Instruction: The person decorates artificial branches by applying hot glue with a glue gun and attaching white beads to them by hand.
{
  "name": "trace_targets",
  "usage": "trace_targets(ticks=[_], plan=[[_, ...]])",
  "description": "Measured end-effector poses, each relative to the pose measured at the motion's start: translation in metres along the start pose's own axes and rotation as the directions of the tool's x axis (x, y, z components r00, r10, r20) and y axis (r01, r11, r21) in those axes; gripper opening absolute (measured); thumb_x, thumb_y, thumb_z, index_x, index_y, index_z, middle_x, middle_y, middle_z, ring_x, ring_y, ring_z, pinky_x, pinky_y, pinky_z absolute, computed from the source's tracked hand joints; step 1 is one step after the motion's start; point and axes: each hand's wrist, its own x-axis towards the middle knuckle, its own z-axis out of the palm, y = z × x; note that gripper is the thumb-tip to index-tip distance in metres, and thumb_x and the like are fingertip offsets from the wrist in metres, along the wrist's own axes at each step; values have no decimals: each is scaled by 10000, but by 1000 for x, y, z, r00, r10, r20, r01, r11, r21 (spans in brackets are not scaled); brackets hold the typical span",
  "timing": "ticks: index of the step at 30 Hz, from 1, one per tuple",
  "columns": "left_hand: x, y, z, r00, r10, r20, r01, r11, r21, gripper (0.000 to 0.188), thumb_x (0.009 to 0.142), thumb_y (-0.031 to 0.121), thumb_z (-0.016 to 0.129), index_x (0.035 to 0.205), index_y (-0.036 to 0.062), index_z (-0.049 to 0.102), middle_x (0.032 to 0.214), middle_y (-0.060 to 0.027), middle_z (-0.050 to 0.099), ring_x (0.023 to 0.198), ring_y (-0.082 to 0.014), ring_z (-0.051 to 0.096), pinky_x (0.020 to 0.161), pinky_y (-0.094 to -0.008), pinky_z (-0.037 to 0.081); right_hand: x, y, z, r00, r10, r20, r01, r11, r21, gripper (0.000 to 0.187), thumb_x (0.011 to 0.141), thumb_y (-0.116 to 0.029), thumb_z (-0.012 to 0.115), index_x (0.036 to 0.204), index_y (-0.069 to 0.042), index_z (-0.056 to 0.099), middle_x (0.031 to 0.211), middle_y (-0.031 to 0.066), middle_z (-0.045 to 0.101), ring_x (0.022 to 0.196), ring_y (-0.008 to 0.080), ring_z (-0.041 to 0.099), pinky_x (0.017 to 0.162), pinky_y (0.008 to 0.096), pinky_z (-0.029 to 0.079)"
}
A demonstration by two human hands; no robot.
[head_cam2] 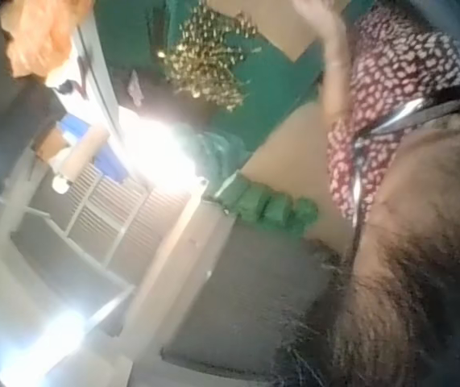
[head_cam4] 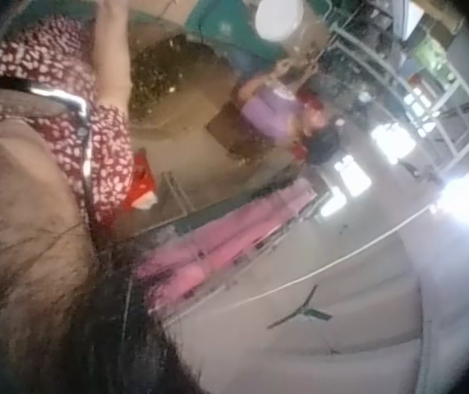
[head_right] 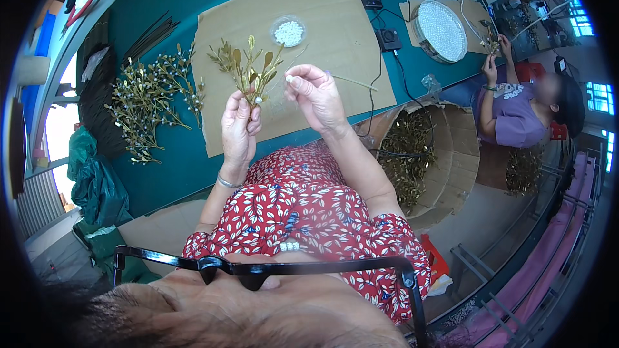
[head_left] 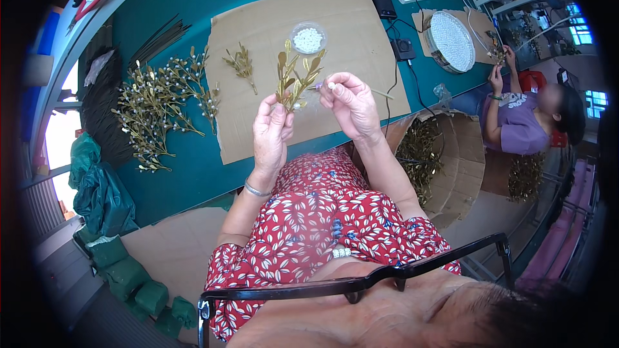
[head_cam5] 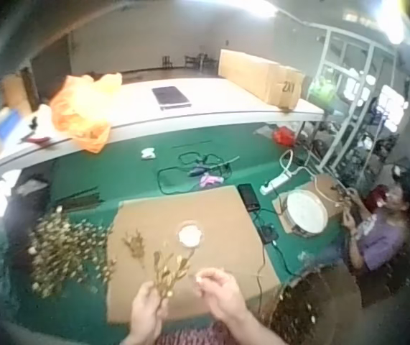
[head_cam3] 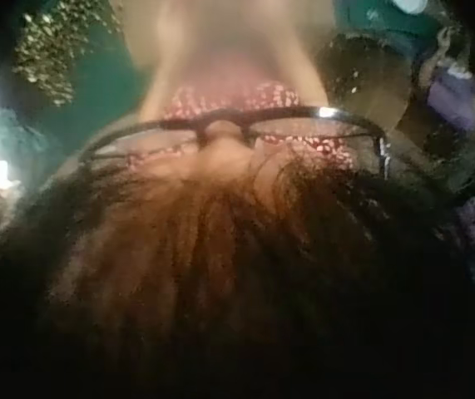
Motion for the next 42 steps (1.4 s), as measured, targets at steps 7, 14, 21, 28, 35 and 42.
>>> trace_targets(ticks=[7,14,21,28,35,42], plan=[[0,-3,-1,1000,-6,8,6,999,35,283,959,212,461,1183,39,469,742,-9,468,547,-23,336,461,-139,256,3,-8,17,927,-366,79,337,721,-606,79,775,-32,674,853,-41,672,1408,115,280,1219,221,388,930,325,390],[0,-5,-1,1000,3,16,-3,999,46,292,959,211,461,1189,33,468,727,-6,460,537,-21,324,457,-136,248,5,-6,13,914,-373,158,345,512,-787,112,734,-76,711,838,-51,679,1457,150,234,1327,270,280,988,389,357],[-1,-6,-1,999,-9,35,7,999,37,308,955,226,470,1196,34,468,712,4,437,528,-16,310,450,-134,234,8,-1,17,920,-375,110,336,615,-713,114,732,-30,691,843,-19,672,1443,161,268,1303,270,327,948,351,417],[-1,-6,-2,999,-14,40,12,999,46,306,954,231,473,1187,33,470,710,8,437,525,-11,304,449,-132,226,11,1,12,921,-362,142,352,620,-701,120,734,-8,684,853,-8,669,1441,162,266,1314,286,305,926,335,440],[0,-8,-4,999,-23,39,22,999,30,308,952,237,479,1183,34,472,706,7,442,518,-11,299,444,-133,222,10,1,14,939,-319,130,321,671,-669,115,748,8,668,863,-7,667,1438,162,269,1318,268,294,933,330,433],[-1,-6,0,1000,-12,16,11,997,72,315,949,235,487,1189,32,477,705,10,443,516,-7,296,440,-133,218,11,4,4,953,-273,127,293,739,-606,155,749,-28,686,904,-32,685,1424,127,314,1314,266,281,1039,407,300]])
